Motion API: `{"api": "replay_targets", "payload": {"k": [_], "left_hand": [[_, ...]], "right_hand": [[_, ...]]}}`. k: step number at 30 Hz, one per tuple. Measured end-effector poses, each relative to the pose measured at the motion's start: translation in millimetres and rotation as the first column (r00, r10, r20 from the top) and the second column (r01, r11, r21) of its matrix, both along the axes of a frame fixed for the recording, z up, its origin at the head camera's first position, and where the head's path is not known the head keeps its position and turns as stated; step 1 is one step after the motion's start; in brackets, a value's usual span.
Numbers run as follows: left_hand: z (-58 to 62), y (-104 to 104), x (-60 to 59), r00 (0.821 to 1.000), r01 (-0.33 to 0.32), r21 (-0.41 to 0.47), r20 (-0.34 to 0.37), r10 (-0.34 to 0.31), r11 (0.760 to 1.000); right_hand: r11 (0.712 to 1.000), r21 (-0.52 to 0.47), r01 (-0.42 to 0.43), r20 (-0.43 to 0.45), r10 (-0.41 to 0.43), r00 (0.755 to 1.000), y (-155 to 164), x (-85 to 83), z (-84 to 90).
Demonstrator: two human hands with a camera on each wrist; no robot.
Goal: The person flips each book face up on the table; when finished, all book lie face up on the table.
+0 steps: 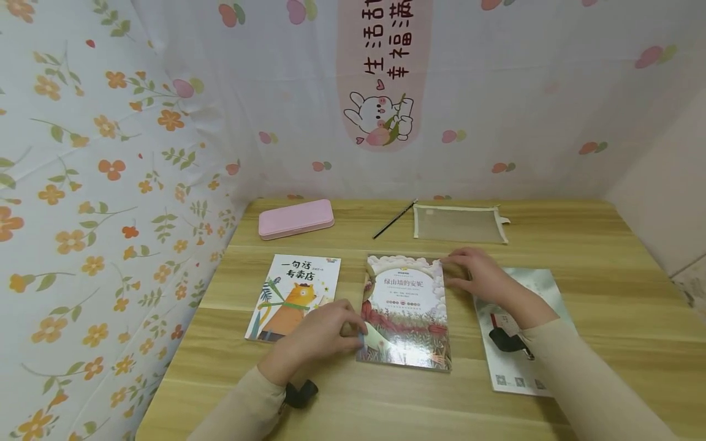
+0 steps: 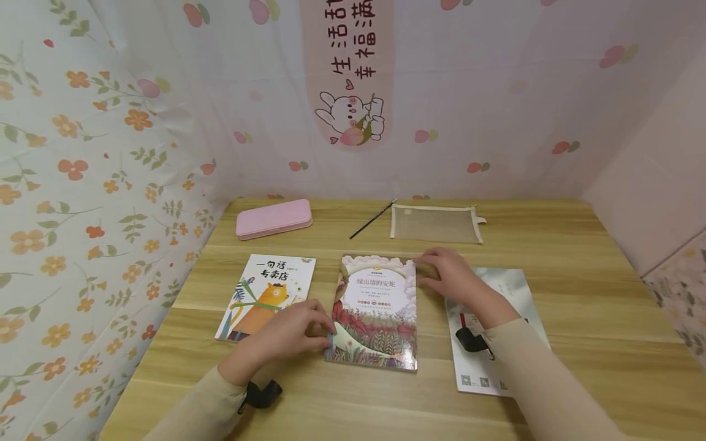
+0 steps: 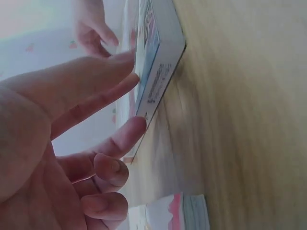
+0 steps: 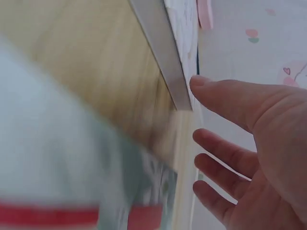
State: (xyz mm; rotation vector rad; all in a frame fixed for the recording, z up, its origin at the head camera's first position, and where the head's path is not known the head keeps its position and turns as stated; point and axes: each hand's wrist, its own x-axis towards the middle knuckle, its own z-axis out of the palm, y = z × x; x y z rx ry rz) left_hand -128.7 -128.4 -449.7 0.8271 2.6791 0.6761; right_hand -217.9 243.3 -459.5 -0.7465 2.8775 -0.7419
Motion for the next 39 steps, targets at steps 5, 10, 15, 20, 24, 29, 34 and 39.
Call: {"api": "replay_targets", "payload": {"k": [5,10,15,20,24,29,34,39], "left_hand": [[3.9,10,-5.6,0.999,0.008,-0.014,-0.032,-0.008,1.0],[10.6,30,-12.2,0.996,0.087,-0.021,-0.008,-0.088,0.996],[14.5,48,-16.1,0.988,0.152,-0.011,0.026,-0.151,0.988],[17.8,67,-16.3,0.98,0.2,-0.024,0.003,-0.2,0.98],[16.5,82,-15.1,0.972,0.235,-0.038,-0.015,-0.236,0.971],[11.3,96,-13.0,0.966,0.254,-0.076,-0.038,-0.257,0.964],[14.2,118,-14.1,0.961,0.271,-0.108,-0.031,-0.276,0.956],[18.3,139,-16.2,0.95,0.309,-0.114,-0.002,-0.311,0.944]], "right_hand": [[1.0,0.011,0.006,-0.035,-0.006,0.999,20,18.0,3.8],[0.999,0.001,0.032,0.001,-0.032,0.999,39,26.3,2.7],[0.995,-0.049,0.083,0.026,-0.082,0.996,66,32.3,3.9],[0.987,-0.069,0.145,0.046,-0.142,0.989,95,34.1,8.6],[0.979,-0.066,0.194,0.067,-0.19,0.98,116,33.2,5.2],[0.968,-0.094,0.231,0.109,-0.221,0.969,135,28.5,-9.7],[0.967,-0.105,0.233,0.104,-0.223,0.969,150,27.1,-17.3],[0.967,-0.092,0.237,0.061,-0.232,0.971,162,28.2,-21.0]]}}
